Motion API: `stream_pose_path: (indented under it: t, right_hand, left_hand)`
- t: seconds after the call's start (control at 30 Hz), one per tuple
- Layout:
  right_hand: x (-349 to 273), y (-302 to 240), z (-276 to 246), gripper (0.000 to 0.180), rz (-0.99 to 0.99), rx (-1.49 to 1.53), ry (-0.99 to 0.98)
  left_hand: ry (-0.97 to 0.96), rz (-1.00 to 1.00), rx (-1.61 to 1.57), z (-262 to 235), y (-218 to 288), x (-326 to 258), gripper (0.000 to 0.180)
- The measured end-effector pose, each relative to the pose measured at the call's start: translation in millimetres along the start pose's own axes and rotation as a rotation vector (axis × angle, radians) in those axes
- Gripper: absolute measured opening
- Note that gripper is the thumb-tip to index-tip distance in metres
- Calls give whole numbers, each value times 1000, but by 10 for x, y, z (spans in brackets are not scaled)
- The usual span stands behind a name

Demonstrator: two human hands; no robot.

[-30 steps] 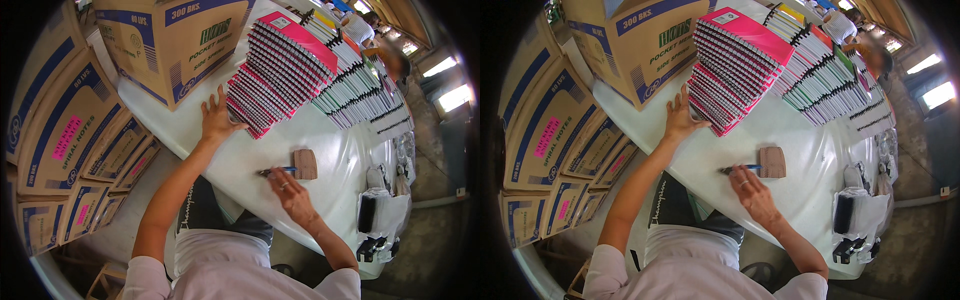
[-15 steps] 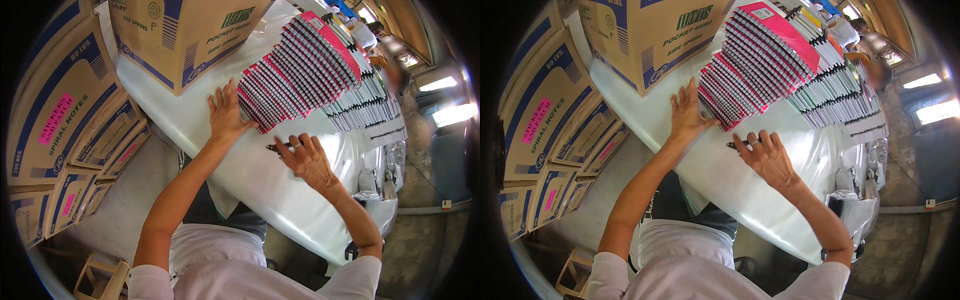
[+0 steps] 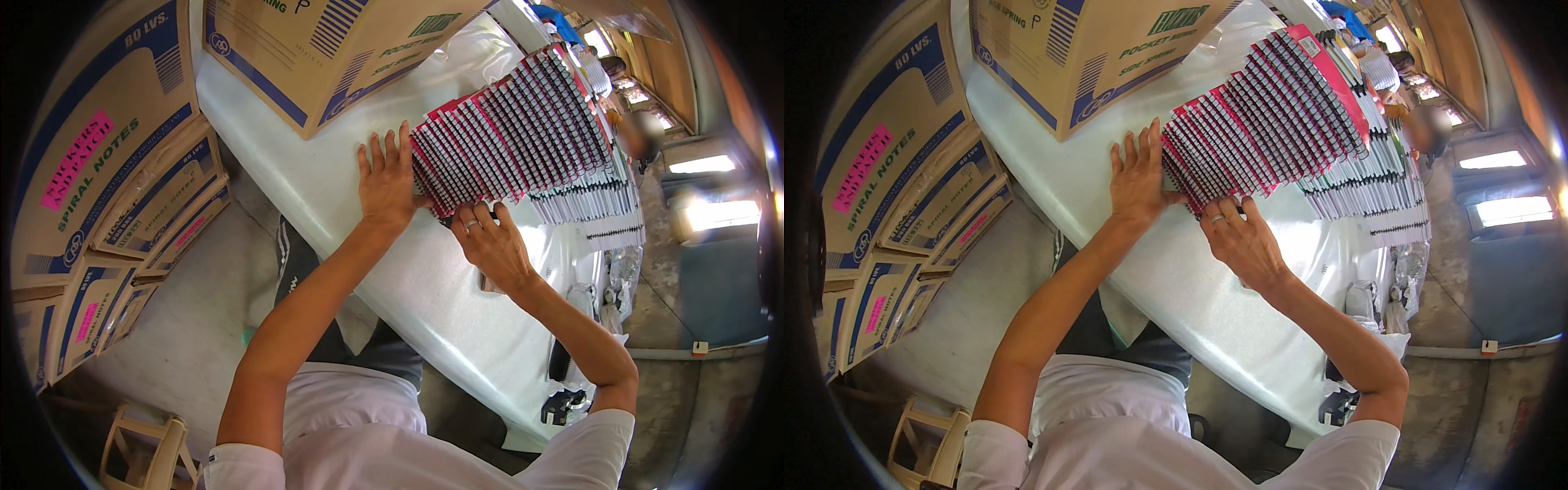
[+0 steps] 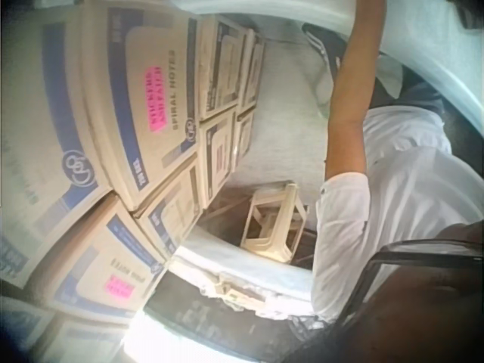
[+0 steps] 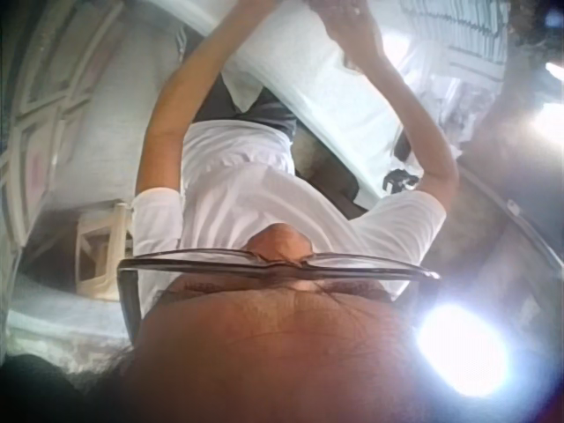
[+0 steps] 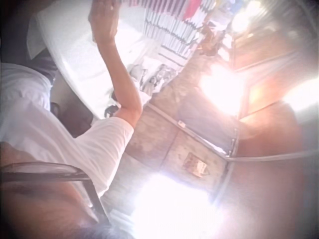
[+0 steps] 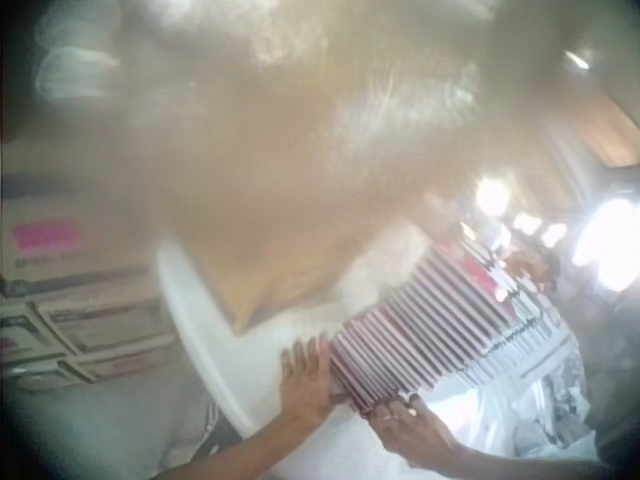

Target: The person trims the excess spiral wire from the ends of notebooks using pliers and then bends the wire ends inward to secure the binding.

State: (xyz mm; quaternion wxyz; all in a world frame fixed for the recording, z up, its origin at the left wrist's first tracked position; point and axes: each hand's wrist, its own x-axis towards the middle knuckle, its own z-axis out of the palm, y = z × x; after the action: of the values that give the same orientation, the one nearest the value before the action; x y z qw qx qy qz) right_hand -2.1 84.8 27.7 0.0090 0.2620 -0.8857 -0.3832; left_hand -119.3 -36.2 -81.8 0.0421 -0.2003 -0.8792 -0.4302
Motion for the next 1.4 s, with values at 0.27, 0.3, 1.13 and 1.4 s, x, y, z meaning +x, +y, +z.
stream_pose_path:
  t: [0.27, 0.3, 1.13, 1.4]
  right_hand:
    - [67, 5, -127, 31, -20, -16, -57]
    - [64, 3, -105, 30, -22, -19, -48]
    - [-35, 71, -2, 20, -43, -68, 74]
    - [246, -382, -145, 17, 308, -62, -471]
  left_hand:
    - [48, 20, -15, 11, -28, -6, 137]
    - [50, 23, -18, 16, -22, -7, 137]
    - [72, 40, -3, 39, -18, -6, 137]
    - [71, 32, -12, 40, -43, 4, 138]
